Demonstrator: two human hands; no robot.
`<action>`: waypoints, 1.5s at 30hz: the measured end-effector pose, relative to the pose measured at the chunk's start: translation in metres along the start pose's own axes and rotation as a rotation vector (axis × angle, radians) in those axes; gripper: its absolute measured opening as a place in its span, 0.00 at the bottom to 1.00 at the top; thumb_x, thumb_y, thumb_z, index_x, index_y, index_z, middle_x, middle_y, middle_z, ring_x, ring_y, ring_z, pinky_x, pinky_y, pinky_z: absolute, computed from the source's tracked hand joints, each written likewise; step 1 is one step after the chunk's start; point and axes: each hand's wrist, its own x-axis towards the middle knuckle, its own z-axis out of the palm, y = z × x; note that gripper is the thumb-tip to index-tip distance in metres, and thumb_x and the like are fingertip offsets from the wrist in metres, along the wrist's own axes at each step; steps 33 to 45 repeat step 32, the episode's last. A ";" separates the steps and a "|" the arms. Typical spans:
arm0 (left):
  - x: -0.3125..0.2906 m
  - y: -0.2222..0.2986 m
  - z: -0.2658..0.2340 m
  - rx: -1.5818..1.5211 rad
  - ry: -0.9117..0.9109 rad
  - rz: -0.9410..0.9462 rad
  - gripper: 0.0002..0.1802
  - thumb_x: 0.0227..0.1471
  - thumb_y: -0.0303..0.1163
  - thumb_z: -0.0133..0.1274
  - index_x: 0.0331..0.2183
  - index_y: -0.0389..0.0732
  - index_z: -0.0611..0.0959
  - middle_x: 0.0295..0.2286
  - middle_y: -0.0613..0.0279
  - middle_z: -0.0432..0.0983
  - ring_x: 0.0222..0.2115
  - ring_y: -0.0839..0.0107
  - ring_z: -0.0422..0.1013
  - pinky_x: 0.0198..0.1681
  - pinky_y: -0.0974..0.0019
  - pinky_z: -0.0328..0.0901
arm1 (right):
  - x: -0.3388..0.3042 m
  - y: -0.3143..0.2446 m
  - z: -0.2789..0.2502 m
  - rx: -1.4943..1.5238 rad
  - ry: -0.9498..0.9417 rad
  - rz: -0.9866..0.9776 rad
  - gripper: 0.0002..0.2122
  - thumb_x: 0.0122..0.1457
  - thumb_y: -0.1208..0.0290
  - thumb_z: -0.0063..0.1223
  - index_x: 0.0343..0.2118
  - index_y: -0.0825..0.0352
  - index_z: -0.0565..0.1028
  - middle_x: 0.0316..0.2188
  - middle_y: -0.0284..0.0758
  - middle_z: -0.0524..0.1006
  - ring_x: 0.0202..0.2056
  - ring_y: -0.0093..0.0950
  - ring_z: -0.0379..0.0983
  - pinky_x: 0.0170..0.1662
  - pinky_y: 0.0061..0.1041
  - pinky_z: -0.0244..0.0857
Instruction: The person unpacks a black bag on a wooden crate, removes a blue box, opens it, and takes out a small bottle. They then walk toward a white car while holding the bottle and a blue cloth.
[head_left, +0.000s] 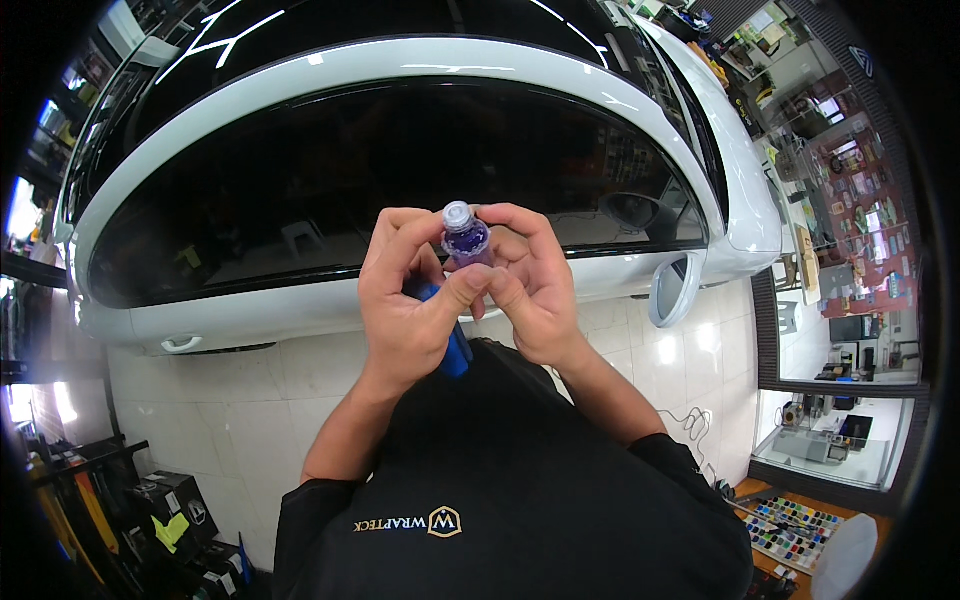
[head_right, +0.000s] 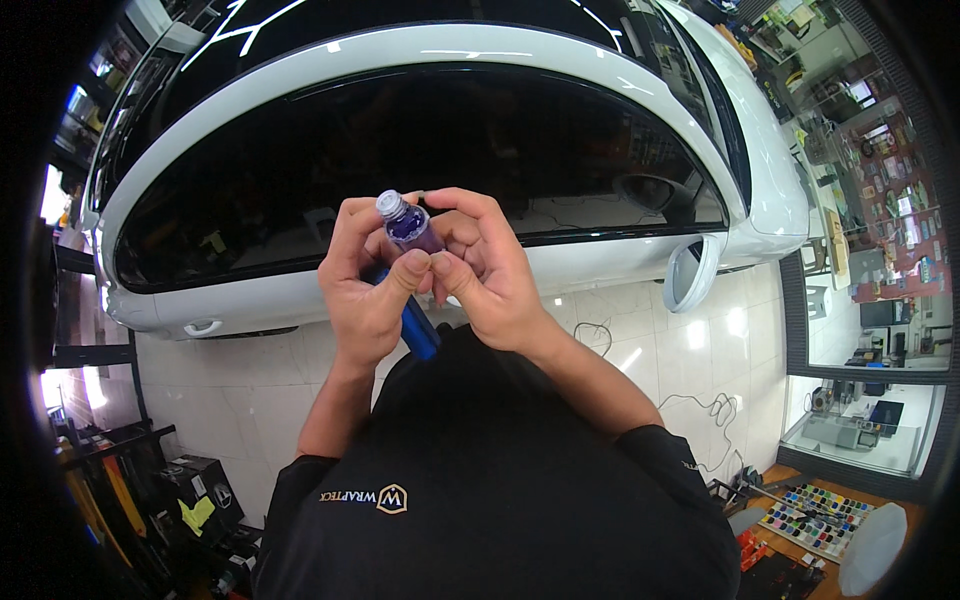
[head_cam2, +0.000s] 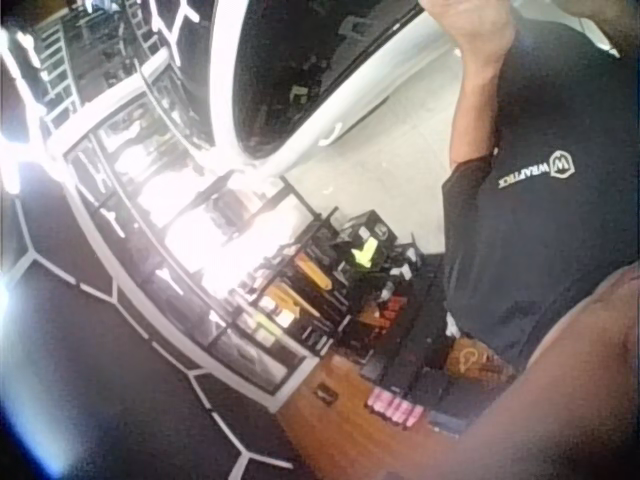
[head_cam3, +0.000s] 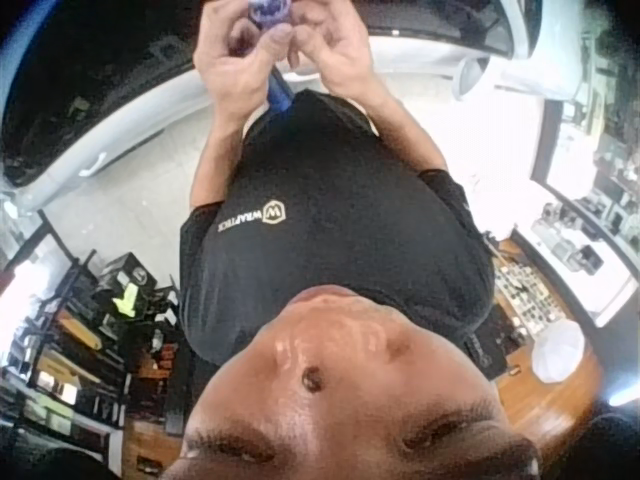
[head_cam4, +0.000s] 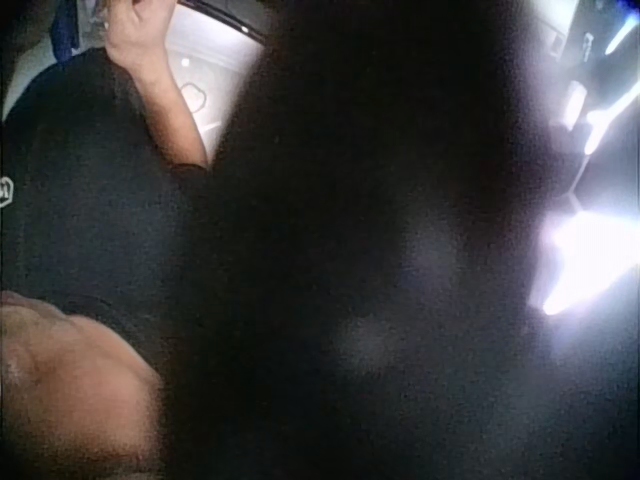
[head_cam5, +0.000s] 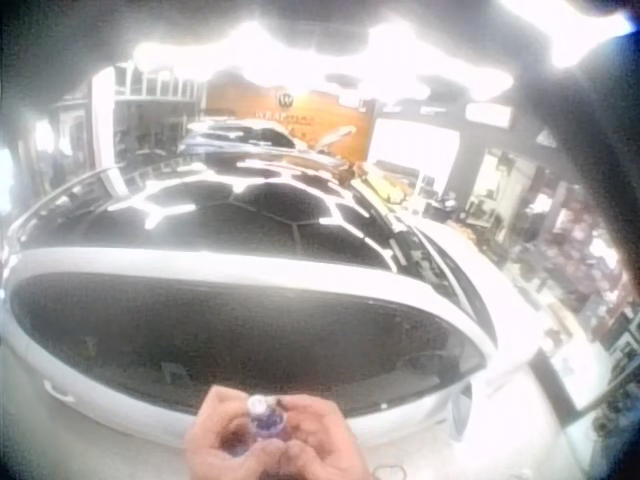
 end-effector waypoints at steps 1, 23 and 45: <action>0.002 0.000 0.000 0.029 -0.011 0.031 0.26 0.51 0.35 0.71 0.50 0.38 0.82 0.36 0.63 0.75 0.27 0.81 0.67 0.27 0.75 0.62 | -0.001 0.002 -0.001 0.007 0.005 -0.004 0.22 0.72 0.65 0.51 0.62 0.68 0.62 0.44 0.36 0.75 0.37 0.19 0.72 0.37 0.19 0.69; 0.027 0.026 -0.032 0.355 -0.090 0.542 0.12 0.44 0.16 0.67 0.32 0.37 0.83 0.33 0.57 0.78 0.26 0.71 0.74 0.25 0.70 0.69 | -0.009 0.001 0.015 0.178 -0.031 0.089 0.19 0.74 0.63 0.46 0.60 0.71 0.67 0.38 0.32 0.75 0.33 0.18 0.71 0.36 0.20 0.67; 0.012 0.017 -0.014 0.340 -0.130 0.582 0.10 0.42 0.24 0.70 0.30 0.41 0.86 0.33 0.60 0.78 0.28 0.64 0.76 0.28 0.65 0.70 | -0.012 -0.002 0.017 0.220 0.007 0.022 0.22 0.73 0.59 0.48 0.62 0.68 0.66 0.41 0.33 0.76 0.35 0.18 0.72 0.36 0.19 0.68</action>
